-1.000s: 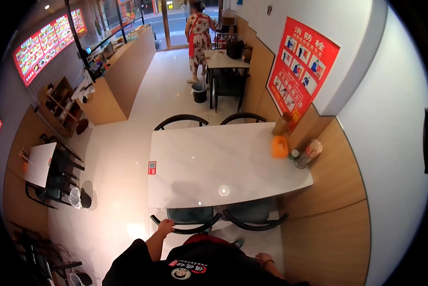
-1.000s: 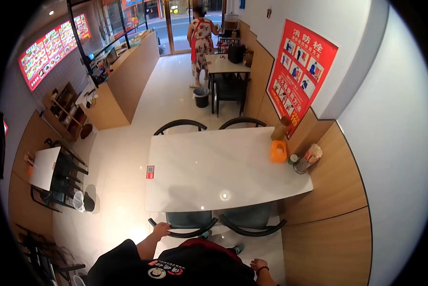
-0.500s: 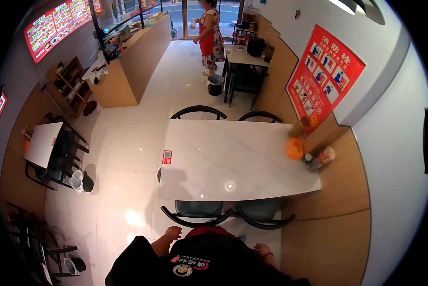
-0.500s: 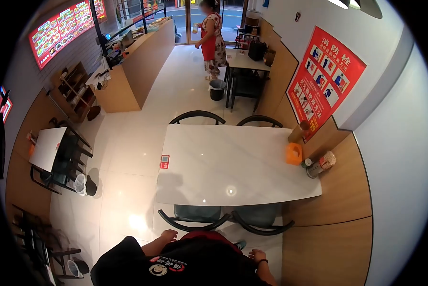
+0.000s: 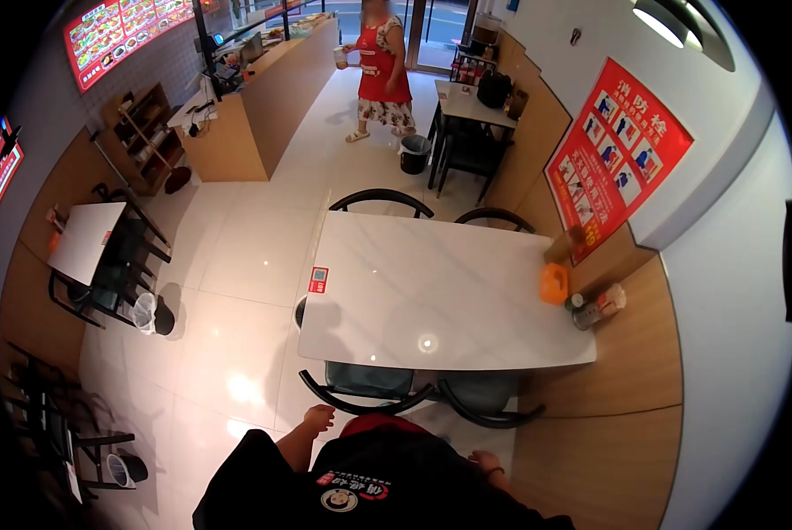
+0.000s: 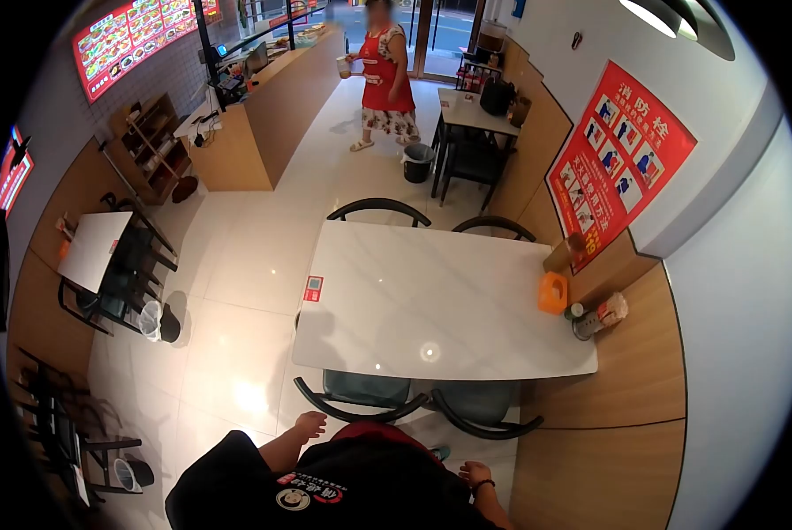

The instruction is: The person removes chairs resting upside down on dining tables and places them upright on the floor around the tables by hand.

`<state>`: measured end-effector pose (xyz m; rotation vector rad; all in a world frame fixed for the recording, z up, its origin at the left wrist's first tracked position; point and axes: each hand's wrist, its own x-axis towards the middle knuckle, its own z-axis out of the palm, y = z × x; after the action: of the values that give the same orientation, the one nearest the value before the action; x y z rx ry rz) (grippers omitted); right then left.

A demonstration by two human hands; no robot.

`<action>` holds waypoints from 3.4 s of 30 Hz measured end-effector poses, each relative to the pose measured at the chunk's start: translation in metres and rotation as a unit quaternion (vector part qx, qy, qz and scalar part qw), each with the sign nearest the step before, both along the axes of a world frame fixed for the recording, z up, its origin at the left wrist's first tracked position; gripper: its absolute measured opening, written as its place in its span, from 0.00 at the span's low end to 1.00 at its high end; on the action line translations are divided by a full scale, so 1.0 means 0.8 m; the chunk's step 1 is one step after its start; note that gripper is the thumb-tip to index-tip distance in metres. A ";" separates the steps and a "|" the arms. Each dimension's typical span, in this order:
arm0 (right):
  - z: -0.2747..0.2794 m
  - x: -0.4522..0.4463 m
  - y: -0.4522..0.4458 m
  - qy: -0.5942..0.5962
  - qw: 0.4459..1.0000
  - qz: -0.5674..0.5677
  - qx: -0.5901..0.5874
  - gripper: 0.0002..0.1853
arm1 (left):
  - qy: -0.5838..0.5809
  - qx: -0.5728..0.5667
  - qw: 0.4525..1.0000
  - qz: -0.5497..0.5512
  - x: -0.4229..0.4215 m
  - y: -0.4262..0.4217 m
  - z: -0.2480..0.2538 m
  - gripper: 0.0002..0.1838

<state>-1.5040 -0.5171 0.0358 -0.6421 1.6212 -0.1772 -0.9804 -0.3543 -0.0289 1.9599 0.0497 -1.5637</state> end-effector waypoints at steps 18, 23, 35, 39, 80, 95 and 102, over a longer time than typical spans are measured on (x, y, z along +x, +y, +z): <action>-0.036 -0.040 0.022 0.025 0.965 0.206 -0.161 0.17 | -0.030 -0.011 0.998 -0.054 -0.015 -0.026 0.026 0.15; -0.033 -0.044 0.027 0.025 0.968 0.191 -0.158 0.17 | -0.027 -0.011 0.998 -0.058 -0.024 -0.027 0.032 0.15; -0.061 -0.059 0.042 0.032 0.968 0.200 -0.150 0.18 | -0.034 0.000 0.997 -0.067 -0.042 -0.024 0.034 0.12; -0.088 -0.065 0.032 0.031 0.943 0.271 -0.190 0.16 | -0.023 -0.012 0.998 -0.059 -0.036 -0.018 0.035 0.12; 0.002 0.000 -0.075 0.015 0.986 0.163 0.025 0.18 | -0.037 0.027 0.991 0.128 -0.139 0.139 0.053 0.14; -0.247 -0.137 -0.132 0.062 0.681 0.666 -0.298 0.17 | -0.001 0.008 0.998 0.065 -0.220 0.190 0.027 0.19; -0.123 -0.082 -0.111 -0.064 0.963 0.259 -0.034 0.08 | -0.036 0.014 0.989 0.140 -0.244 0.188 0.031 0.18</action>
<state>-1.5696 -0.6057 -0.0628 -1.0636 1.2796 0.1100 -1.1753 -0.2038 -0.0037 1.9336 0.3062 -1.3167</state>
